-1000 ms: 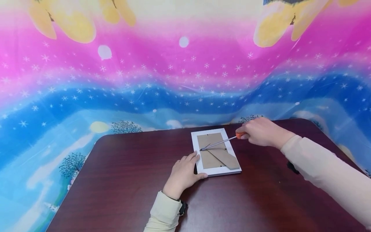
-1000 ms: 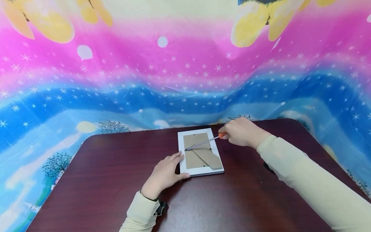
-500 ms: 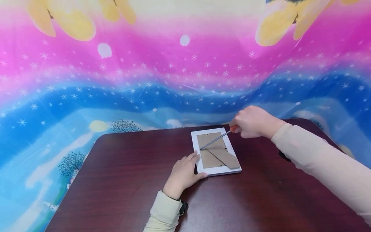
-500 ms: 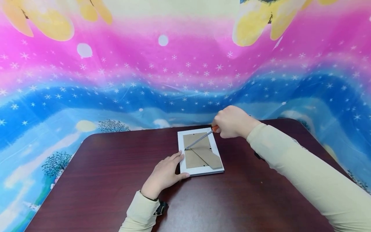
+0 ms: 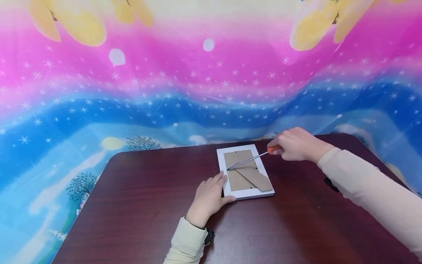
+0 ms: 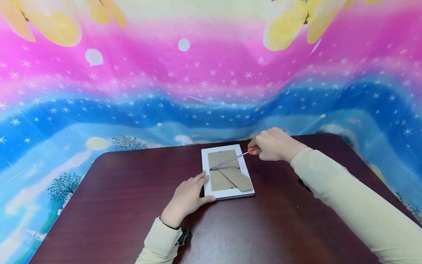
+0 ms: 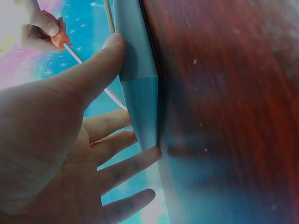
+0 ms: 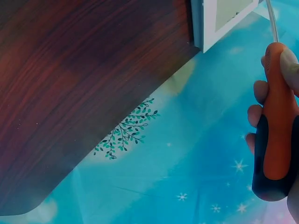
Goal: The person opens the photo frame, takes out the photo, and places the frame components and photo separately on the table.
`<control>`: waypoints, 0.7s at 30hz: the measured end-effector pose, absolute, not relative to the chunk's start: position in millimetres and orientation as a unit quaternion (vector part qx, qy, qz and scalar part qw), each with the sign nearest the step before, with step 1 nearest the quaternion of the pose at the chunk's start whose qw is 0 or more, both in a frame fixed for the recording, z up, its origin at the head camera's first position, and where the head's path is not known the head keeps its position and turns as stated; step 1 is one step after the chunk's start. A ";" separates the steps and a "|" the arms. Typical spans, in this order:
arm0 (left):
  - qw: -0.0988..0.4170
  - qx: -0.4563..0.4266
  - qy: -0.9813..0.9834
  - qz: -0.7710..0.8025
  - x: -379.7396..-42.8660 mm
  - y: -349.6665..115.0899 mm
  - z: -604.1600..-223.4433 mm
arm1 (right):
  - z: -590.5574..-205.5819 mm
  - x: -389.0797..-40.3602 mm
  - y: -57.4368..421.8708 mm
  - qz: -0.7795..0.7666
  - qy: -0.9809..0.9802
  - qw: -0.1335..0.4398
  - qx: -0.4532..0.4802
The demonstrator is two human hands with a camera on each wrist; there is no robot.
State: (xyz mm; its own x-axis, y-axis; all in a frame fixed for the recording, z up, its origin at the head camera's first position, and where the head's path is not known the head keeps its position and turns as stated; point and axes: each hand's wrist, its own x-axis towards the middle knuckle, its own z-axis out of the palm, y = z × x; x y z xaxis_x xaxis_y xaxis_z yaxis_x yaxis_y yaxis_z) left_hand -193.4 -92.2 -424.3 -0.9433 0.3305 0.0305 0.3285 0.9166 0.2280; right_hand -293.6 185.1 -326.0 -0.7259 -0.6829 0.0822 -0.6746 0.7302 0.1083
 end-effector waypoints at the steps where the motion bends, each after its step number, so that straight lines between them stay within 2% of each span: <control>1: 0.002 0.168 0.979 0.114 -193.3 -92.2 -424.3 | -326.3 -293.5 185.4 -0.034 -0.929 0.059 0.365; 13: 0.005 0.167 0.978 0.129 -194.2 -91.7 -425.1 | -327.9 -292.6 184.4 -0.031 -0.936 0.049 0.346; 21: 0.017 0.172 0.973 0.153 -195.1 -95.2 -424.9 | -322.9 -292.8 174.3 -0.038 -0.929 0.075 0.361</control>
State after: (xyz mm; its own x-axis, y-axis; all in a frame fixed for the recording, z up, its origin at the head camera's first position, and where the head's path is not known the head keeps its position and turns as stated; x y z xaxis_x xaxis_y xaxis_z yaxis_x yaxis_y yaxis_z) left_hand -195.1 -95.2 -424.9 -0.9406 0.3390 0.0196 0.3287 0.8943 0.3038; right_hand -292.8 174.3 -322.9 -0.7278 -0.6766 0.1115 -0.6652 0.7361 0.1250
